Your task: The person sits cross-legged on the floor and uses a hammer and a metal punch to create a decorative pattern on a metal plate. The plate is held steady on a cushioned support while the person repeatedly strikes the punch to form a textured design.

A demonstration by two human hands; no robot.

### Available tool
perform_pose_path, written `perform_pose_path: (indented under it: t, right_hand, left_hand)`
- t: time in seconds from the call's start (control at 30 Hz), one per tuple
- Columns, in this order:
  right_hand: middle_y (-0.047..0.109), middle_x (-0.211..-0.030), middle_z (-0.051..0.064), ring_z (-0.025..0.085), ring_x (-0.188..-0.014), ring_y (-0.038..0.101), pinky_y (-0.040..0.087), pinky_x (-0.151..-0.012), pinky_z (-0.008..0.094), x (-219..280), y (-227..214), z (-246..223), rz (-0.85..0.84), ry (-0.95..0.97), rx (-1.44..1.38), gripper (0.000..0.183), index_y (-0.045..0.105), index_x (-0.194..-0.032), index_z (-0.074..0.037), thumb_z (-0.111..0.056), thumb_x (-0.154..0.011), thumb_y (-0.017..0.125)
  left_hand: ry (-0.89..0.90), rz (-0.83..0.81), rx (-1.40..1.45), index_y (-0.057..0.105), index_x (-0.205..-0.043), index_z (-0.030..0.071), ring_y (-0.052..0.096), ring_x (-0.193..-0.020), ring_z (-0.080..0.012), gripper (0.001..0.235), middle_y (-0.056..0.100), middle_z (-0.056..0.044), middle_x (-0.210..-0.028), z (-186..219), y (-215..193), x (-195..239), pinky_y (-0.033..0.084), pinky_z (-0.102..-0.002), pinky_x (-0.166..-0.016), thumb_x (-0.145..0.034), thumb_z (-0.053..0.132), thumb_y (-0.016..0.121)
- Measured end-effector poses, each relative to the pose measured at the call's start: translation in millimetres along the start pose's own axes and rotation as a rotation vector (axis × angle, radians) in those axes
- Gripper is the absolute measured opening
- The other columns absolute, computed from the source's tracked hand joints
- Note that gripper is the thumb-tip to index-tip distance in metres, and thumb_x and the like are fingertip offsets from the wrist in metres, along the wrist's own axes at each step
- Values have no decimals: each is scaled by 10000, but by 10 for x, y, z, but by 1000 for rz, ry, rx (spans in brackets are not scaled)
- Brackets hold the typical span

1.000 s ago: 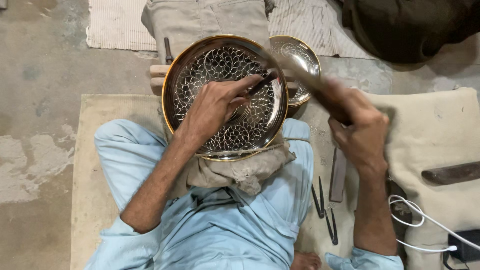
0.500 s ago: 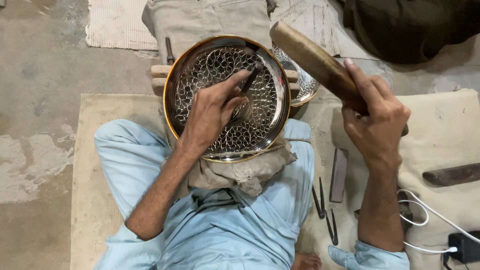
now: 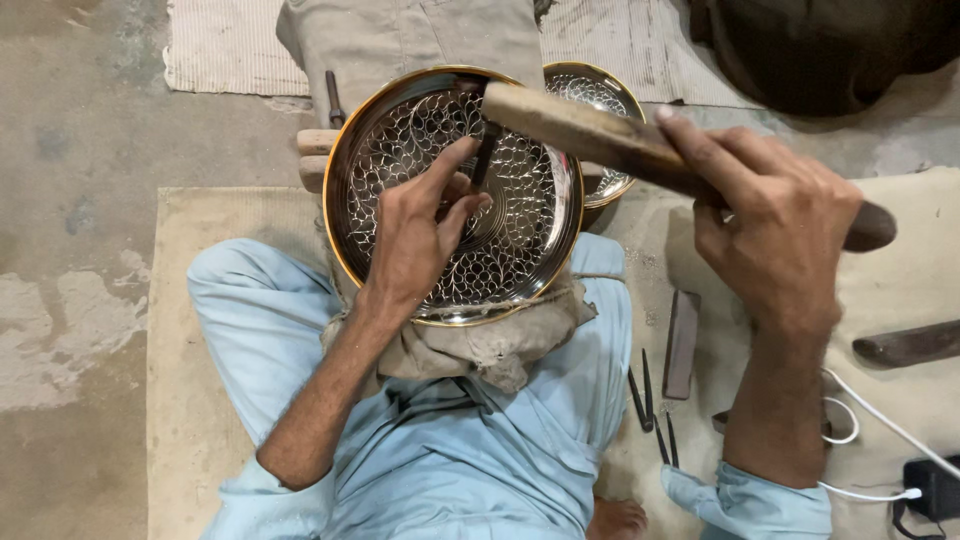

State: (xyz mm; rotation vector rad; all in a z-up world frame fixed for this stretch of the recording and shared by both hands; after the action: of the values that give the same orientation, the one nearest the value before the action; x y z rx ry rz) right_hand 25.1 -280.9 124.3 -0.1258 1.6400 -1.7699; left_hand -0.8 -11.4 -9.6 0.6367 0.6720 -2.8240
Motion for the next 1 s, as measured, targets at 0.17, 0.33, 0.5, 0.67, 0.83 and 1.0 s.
perform_pose_path:
  t: [0.17, 0.33, 0.5, 0.67, 0.83, 1.0]
  right_hand:
    - [712, -1211, 55, 258, -1018, 718, 596, -911, 408, 8, -61, 11, 117, 39, -310, 660, 620, -1438, -228, 21, -833, 711]
    - [735, -1136, 4, 204, -893, 715, 562, -778, 356, 87, 1, 69, 31, 19, -85, 721, 621, -1513, -311, 4, -877, 746]
    - [725, -1026, 54, 266, -817, 703, 546, -685, 395, 10, 12, 81, 40, 59, -150, 771, 634, -1422, -249, 46, -715, 726]
    - [726, -1064, 22, 234, -849, 700, 557, -738, 372, -50, -7, 57, 55, -5, -116, 754, 628, -1461, -264, 25, -776, 753]
    - [725, -1104, 17, 206, -895, 701, 569, -809, 355, -117, -30, 40, 146, -71, -134, 708, 616, -1457, -255, 45, -833, 758]
    - [718, -1194, 40, 175, -992, 716, 587, -878, 301, -243, -198, -29, 192, -82, -322, 690, 568, -1472, -207, 91, -860, 685]
  left_hand:
    - [8, 2, -10, 541, -1424, 170, 791, -810, -194, 535, 790, -96, -945, -31, -3, 33, 673, -328, -646, -942, 129, 771]
    - [52, 32, 0, 505, -1455, 168, 796, -829, -195, 519, 794, -92, -962, -48, 49, -30, 686, -321, -645, -995, 84, 732]
    - [7, 91, 55, 482, -1454, 161, 807, -862, -207, 556, 782, -123, -977, -93, 142, -62, 703, -315, -634, -980, 94, 763]
    - [4, 123, 52, 456, -1480, 150, 810, -908, -215, 563, 773, -123, -995, -100, 178, -54, 665, -305, -665, -1000, 58, 736]
    - [12, 141, 40, 449, -1489, 162, 806, -896, -212, 574, 763, -107, -975, -100, 188, -8, 713, -307, -676, -1004, 70, 743]
    - [34, 162, -6, 439, -1490, 178, 795, -821, -185, 551, 762, -87, -961, -145, 234, -25, 657, -295, -638, -1032, 87, 732]
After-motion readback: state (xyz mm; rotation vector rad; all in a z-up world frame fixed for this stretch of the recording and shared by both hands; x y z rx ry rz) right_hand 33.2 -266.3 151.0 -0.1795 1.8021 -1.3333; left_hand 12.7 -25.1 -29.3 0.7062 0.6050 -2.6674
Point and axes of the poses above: each hand's wrist, its own x-axis away from the middle knuckle, its own y-axis out of the palm, z = x × y, the point moved 3 cm from there along -x, towards the middle knuckle
